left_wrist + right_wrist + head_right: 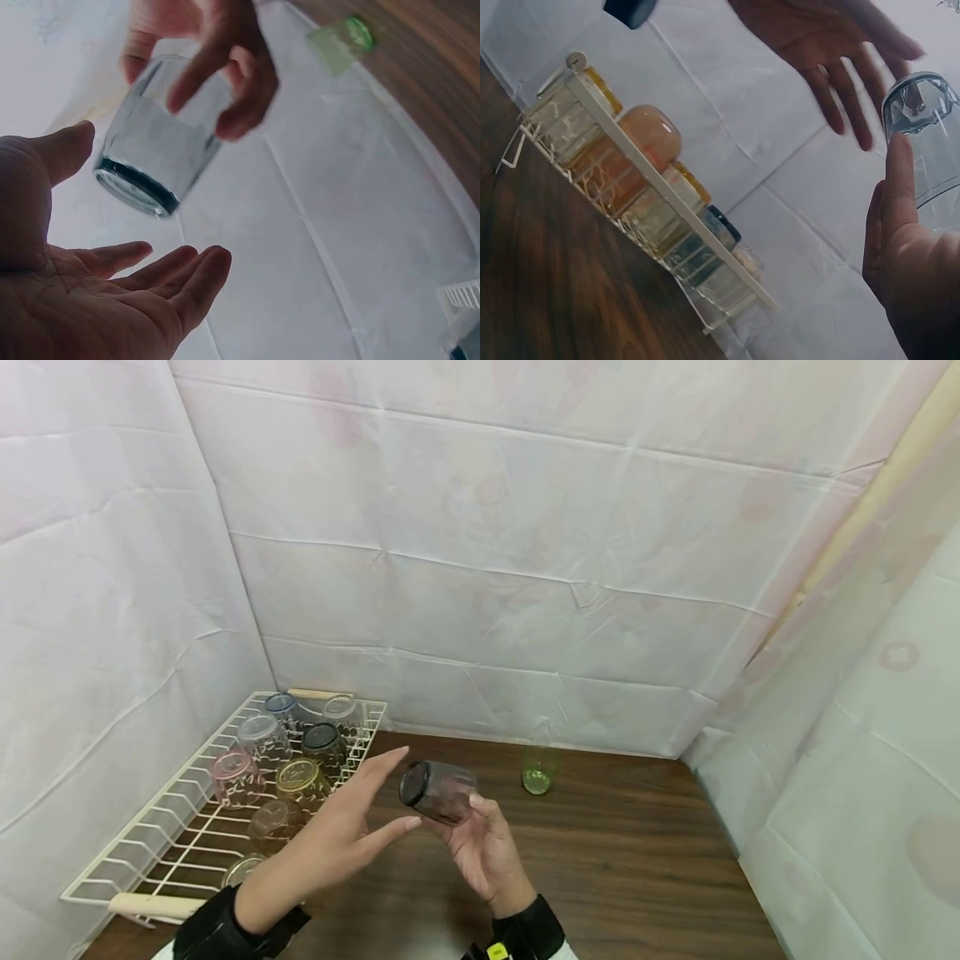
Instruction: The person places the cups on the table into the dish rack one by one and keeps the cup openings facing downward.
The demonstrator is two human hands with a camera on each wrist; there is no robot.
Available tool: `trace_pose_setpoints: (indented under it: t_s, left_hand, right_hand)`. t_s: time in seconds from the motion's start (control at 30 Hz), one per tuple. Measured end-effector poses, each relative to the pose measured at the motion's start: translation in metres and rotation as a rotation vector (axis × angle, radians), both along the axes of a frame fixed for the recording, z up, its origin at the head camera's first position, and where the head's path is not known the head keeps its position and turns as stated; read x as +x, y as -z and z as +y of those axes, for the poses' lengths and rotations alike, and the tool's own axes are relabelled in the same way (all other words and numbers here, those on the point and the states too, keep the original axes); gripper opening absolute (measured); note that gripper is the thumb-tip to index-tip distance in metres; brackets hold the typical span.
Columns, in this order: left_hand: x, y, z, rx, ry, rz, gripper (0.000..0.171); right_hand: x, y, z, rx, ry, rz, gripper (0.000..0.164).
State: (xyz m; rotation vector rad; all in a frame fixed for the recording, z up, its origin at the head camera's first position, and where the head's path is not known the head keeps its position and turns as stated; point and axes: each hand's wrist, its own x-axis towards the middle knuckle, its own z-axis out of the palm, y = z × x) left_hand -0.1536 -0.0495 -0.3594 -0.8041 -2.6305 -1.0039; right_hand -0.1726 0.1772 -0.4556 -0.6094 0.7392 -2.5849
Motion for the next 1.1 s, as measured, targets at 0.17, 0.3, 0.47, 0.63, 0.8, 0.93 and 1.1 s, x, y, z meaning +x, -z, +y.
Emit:
trace_pose_setpoints:
  t_s: [0.17,0.3,0.47,0.63,0.8,0.93,1.1]
  left_hand:
    - [0.002,-0.002,0.007,0.012,0.023,-0.03,0.08]
    - [0.003,0.001,0.007,0.027,0.03,-0.016,0.075]
    - [0.003,0.002,0.004,0.032,0.041,-0.003,0.074]
    - [0.003,0.003,0.001,0.043,0.044,-0.004,0.074]
    - [0.005,0.004,-0.001,0.05,0.032,-0.017,0.073]
    - [0.006,0.005,-0.004,0.062,0.021,-0.014,0.073]
    - [0.006,0.006,-0.007,0.069,0.014,0.011,0.072]
  right_hand:
    - [0.004,0.001,-0.007,0.022,-0.021,0.037,0.047]
    - [0.006,0.001,-0.01,0.037,-0.023,0.029,0.048]
    - [0.006,0.002,-0.012,0.04,-0.014,0.017,0.047]
    - [0.006,0.002,-0.014,0.041,-0.004,-0.008,0.044]
    - [0.006,0.001,-0.012,0.083,-0.021,-0.039,0.048]
    - [0.007,0.001,-0.01,0.122,-0.046,-0.051,0.05]
    - [0.006,0.002,-0.01,0.14,-0.074,-0.042,0.05]
